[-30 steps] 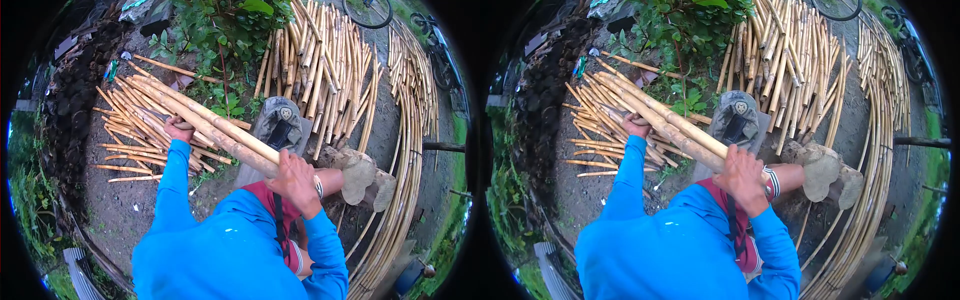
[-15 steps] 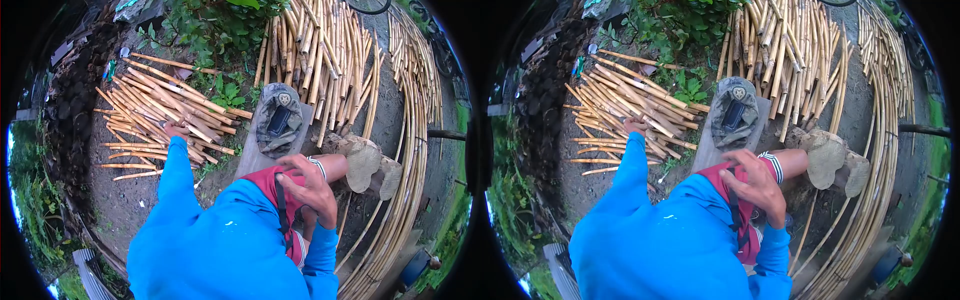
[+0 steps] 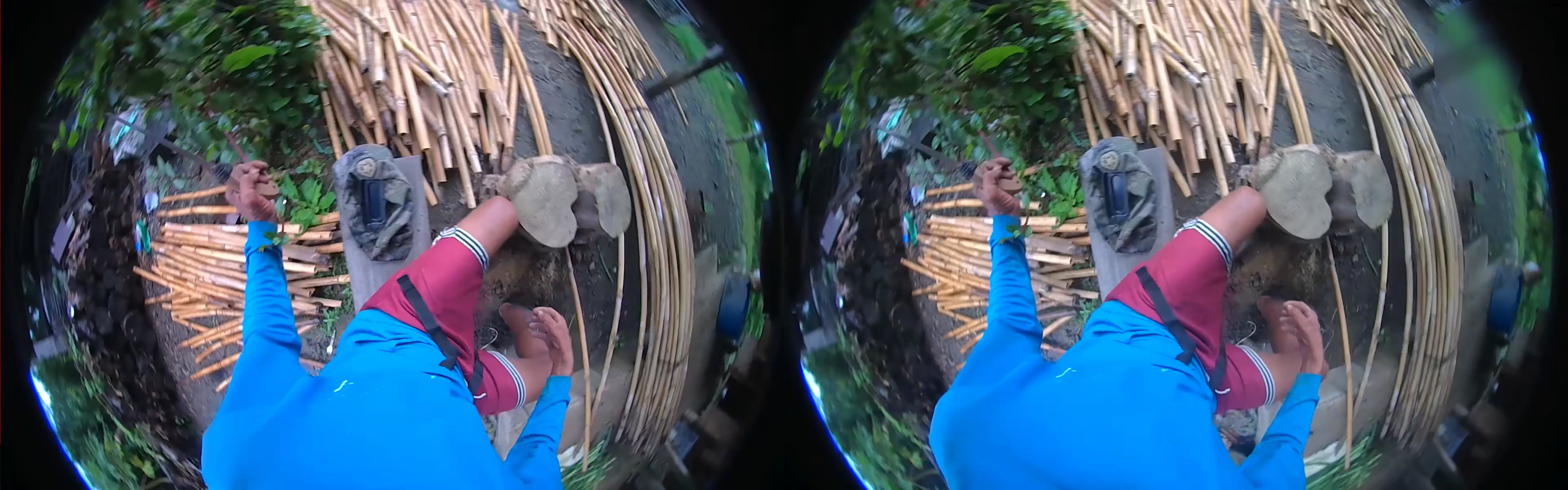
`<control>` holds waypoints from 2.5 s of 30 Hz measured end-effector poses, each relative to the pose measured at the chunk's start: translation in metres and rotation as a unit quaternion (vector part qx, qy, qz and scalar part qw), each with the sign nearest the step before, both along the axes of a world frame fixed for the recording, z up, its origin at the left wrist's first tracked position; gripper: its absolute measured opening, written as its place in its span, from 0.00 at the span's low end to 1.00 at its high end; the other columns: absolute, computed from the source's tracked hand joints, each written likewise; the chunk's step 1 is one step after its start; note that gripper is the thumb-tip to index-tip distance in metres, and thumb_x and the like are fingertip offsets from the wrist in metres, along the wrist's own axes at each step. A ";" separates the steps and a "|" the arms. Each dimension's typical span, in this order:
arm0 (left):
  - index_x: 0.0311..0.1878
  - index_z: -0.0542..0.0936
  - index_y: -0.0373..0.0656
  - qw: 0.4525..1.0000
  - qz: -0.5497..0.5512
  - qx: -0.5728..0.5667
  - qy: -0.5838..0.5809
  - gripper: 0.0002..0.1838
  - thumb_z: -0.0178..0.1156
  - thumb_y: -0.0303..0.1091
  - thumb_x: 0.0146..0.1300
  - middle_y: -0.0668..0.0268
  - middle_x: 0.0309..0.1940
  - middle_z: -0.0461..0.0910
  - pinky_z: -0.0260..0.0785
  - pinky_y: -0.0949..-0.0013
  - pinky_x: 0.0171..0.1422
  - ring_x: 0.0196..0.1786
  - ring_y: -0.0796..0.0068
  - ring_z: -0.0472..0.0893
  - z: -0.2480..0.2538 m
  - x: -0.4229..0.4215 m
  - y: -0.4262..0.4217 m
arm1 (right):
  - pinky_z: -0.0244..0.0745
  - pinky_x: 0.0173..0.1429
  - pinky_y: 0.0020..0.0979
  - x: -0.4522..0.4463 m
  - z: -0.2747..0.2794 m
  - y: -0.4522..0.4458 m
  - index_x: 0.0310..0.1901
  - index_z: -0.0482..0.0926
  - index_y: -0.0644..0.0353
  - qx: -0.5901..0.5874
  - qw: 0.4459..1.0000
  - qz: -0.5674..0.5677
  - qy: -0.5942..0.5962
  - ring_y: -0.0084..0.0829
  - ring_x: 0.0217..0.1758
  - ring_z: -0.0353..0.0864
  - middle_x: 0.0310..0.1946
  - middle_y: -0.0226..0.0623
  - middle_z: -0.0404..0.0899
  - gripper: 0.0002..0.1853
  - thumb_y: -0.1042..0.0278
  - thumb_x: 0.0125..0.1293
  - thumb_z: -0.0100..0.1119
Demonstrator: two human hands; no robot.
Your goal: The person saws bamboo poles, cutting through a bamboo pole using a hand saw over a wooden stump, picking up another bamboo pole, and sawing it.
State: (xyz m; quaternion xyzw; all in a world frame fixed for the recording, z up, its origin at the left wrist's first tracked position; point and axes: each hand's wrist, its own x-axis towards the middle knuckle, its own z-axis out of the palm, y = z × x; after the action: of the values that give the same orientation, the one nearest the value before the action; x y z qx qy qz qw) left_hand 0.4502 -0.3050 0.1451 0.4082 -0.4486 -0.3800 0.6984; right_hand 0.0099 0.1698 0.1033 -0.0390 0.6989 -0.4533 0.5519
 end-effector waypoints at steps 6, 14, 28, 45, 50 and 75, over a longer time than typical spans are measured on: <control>0.27 0.72 0.39 0.931 -0.292 -0.015 -0.220 0.09 0.60 0.33 0.51 0.62 0.34 0.77 0.61 0.74 0.38 0.30 0.79 0.70 0.017 -0.100 0.029 | 0.77 0.40 0.31 0.042 -0.096 0.075 0.47 0.81 0.55 0.057 0.997 -0.043 0.027 0.26 0.38 0.83 0.37 0.33 0.83 0.21 0.49 0.60 0.63; 0.28 0.77 0.36 0.785 -0.527 0.193 -0.262 0.08 0.57 0.33 0.52 0.66 0.24 0.76 0.60 0.75 0.29 0.24 0.79 0.71 -0.006 -0.214 0.117 | 0.76 0.43 0.45 0.050 -0.116 0.057 0.36 0.84 0.57 -0.028 0.934 0.219 0.282 0.47 0.39 0.83 0.33 0.46 0.84 0.16 0.53 0.56 0.59; 0.30 0.77 0.35 0.716 -0.582 0.244 -0.299 0.08 0.54 0.31 0.56 0.64 0.20 0.75 0.65 0.72 0.20 0.18 0.76 0.72 -0.018 -0.277 0.166 | 0.77 0.48 0.47 0.038 -0.120 0.051 0.34 0.84 0.58 0.135 0.927 0.171 0.306 0.49 0.44 0.83 0.37 0.50 0.84 0.16 0.55 0.51 0.56; 0.30 0.72 0.44 0.768 -0.414 0.402 -0.277 0.12 0.43 0.38 0.66 0.70 0.22 0.70 0.61 0.78 0.19 0.19 0.81 0.66 -0.086 -0.316 0.100 | 0.74 0.47 0.43 -0.018 -0.087 0.067 0.36 0.78 0.59 -0.044 0.978 0.066 0.193 0.43 0.43 0.80 0.37 0.43 0.78 0.13 0.57 0.58 0.58; 0.30 0.71 0.43 0.730 -0.443 0.425 -0.301 0.14 0.39 0.35 0.67 0.69 0.24 0.72 0.62 0.78 0.18 0.20 0.81 0.68 -0.085 -0.323 0.087 | 0.73 0.50 0.40 -0.119 -0.110 0.117 0.42 0.76 0.59 -0.021 0.935 -0.033 0.351 0.42 0.47 0.78 0.40 0.41 0.77 0.14 0.59 0.60 0.60; 0.28 0.71 0.38 0.811 -0.324 0.338 -0.351 0.06 0.53 0.31 0.55 0.64 0.15 0.70 0.65 0.71 0.14 0.12 0.74 0.67 -0.059 -0.384 0.146 | 0.75 0.54 0.46 -0.282 -0.222 0.245 0.44 0.81 0.64 0.338 0.905 -0.037 0.257 0.54 0.51 0.81 0.45 0.57 0.81 0.24 0.54 0.51 0.61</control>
State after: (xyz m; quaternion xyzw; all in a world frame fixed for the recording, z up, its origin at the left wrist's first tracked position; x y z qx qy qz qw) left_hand 0.0661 -0.1592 0.0859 0.5555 -0.6124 -0.5427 0.1478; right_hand -0.2724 0.4145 -0.1184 0.0610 0.9287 -0.1843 0.3161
